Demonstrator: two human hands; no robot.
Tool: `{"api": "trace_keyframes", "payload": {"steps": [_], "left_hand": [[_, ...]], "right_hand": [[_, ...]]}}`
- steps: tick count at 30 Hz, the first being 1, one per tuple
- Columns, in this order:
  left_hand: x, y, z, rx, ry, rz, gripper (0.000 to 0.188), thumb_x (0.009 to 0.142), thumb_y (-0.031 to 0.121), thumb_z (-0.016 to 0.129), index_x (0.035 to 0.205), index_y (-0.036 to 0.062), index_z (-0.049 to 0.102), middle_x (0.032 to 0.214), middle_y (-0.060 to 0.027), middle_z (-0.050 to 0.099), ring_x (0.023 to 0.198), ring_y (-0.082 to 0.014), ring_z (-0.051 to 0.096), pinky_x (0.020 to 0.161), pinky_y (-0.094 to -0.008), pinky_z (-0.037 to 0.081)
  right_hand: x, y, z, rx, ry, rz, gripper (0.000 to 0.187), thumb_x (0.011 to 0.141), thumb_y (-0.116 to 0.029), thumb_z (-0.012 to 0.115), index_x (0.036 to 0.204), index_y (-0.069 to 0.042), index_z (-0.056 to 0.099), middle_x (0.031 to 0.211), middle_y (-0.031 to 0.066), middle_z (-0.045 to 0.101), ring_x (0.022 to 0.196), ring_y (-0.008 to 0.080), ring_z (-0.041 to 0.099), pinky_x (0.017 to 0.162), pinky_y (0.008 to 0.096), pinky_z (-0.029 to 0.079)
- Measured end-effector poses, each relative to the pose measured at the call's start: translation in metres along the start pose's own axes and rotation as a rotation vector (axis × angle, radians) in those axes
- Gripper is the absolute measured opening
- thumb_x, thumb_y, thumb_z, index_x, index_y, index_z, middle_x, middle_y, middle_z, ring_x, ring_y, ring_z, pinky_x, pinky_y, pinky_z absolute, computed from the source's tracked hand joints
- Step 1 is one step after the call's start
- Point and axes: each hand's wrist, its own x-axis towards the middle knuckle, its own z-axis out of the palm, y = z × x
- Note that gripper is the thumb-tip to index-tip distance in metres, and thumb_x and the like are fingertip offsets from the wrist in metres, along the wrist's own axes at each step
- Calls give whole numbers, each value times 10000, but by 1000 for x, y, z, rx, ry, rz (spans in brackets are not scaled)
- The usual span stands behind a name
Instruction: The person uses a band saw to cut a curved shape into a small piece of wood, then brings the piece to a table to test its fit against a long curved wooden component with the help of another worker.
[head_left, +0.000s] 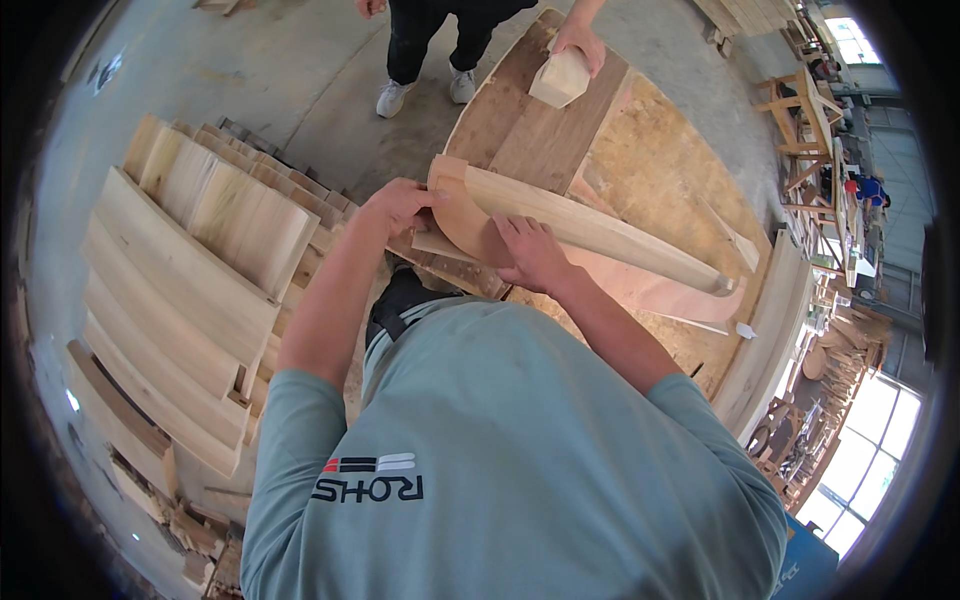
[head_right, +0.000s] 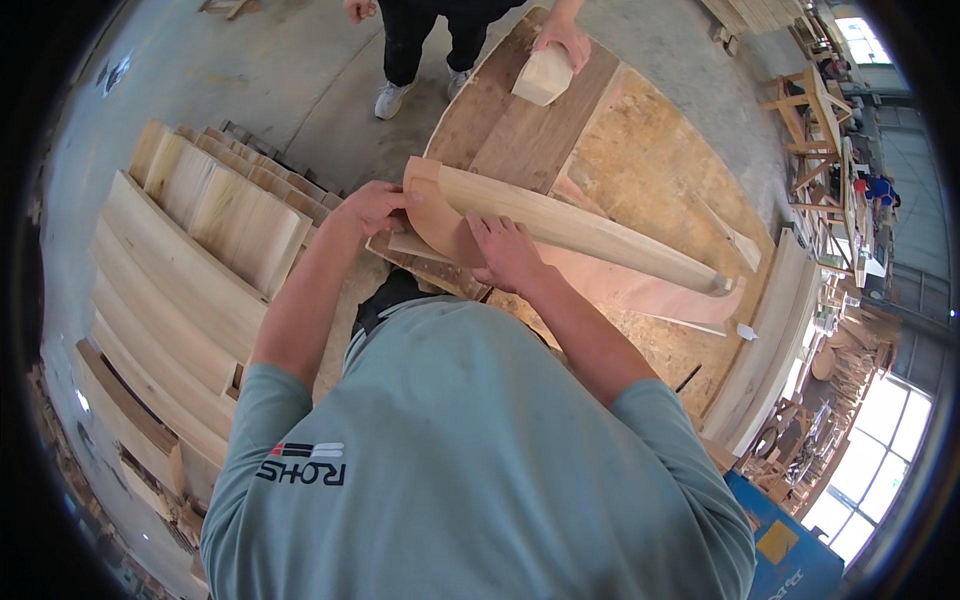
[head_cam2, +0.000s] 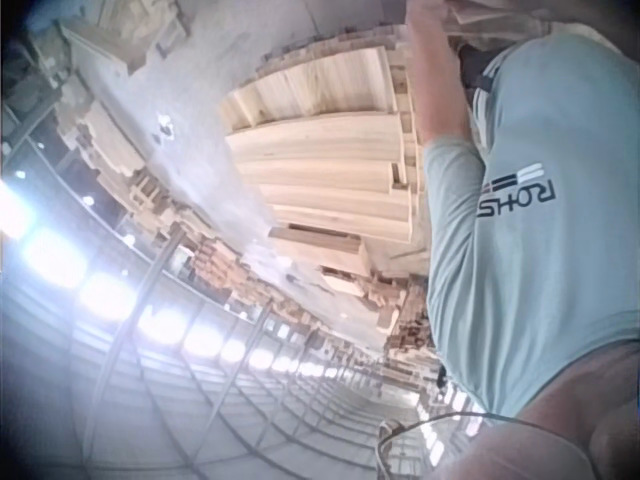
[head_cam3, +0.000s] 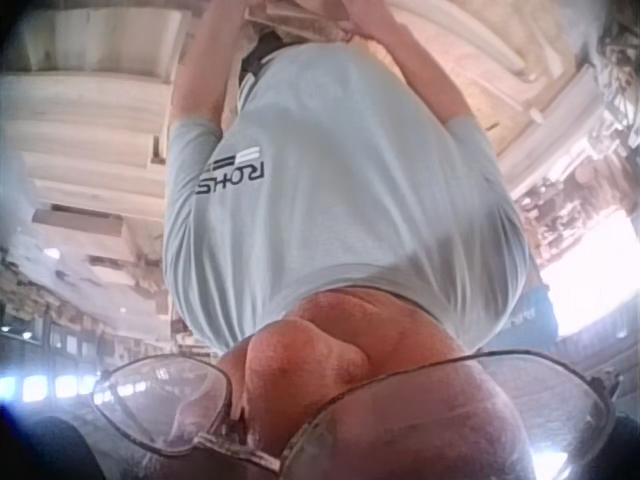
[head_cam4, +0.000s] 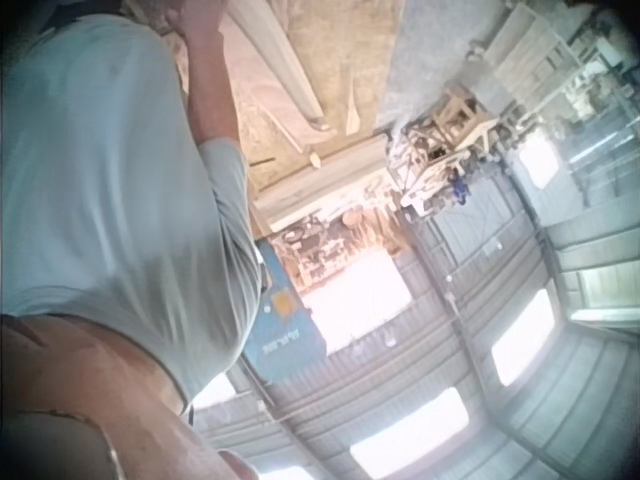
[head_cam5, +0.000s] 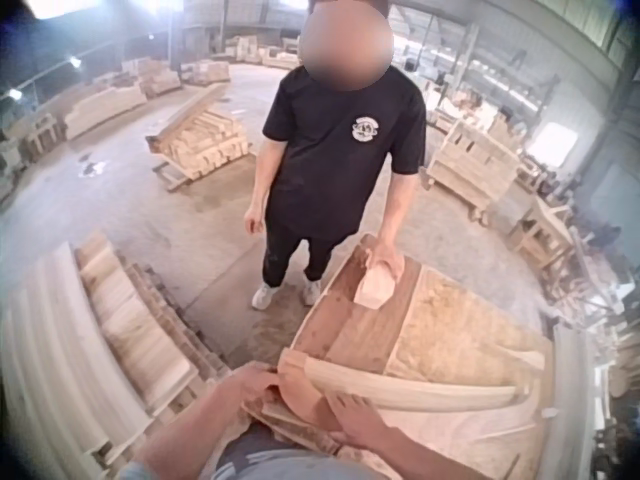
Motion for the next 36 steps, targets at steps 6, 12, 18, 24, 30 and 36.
{"api": "trace_keyframes", "payload": {"steps": [6, 12, 18, 24, 30, 36], "left_hand": [[8, -3, -5, 178, 172, 49, 351, 807, 182, 819, 1007, -82, 702, 746, -109, 657, 530, -173, 574, 446, -319, 428], [-1, 21, -7, 396, 231, 145, 455, 886, 137, 738, 1281, -54, 617, 1036, -104, 690, 785, -139, 638, 641, -288, 531], [26, 35, -36, 342, -156, 330, 483, 877, 8, 594, 1357, 62, 613, 1125, -53, 683, 909, -150, 641, 796, -298, 533], [33, 49, -54, 889, -174, 589, 510, 822, 85, 667, 1331, 65, 628, 1374, -165, 571, 1251, -289, 554, 1064, -353, 444], [87, 33, -71, 824, -415, 675, 495, 826, 219, 763, 1301, 116, 669, 1403, -139, 506, 1332, -304, 471, 1095, -381, 410], [105, 43, -82, 842, -544, 597, 350, 895, 222, 718, 1230, 122, 705, 1488, -137, 419, 1394, -285, 414, 1147, -342, 336]], "right_hand": [[5, 10, 12, 26, 15, -29, 1004, 750, -357, 813, 1550, -82, 273, 1418, 220, 487, 1315, 390, 483, 1082, 490, 423], [11, 16, 0, 130, -52, -28, 1013, 734, -370, 820, 1553, -104, 287, 1409, 233, 502, 1307, 408, 490, 1090, 479, 430], [18, 8, -9, 198, -113, 44, 1011, 693, -334, 820, 1533, -89, 314, 1403, 238, 512, 1282, 410, 507, 1096, 456, 438], [24, -1, -13, 94, -217, 192, 1002, 694, -323, 819, 1513, -35, 318, 1386, 264, 511, 1251, 427, 524, 1088, 461, 438], [26, -11, -21, 70, -291, 232, 985, 730, -327, 820, 1515, -15, 313, 1428, 269, 473, 1292, 438, 486, 1108, 461, 410], [28, -21, -25, 51, -293, 260, 968, 729, -333, 836, 1494, -3, 345, 1441, 251, 468, 1318, 428, 470, 1120, 454, 395]]}}
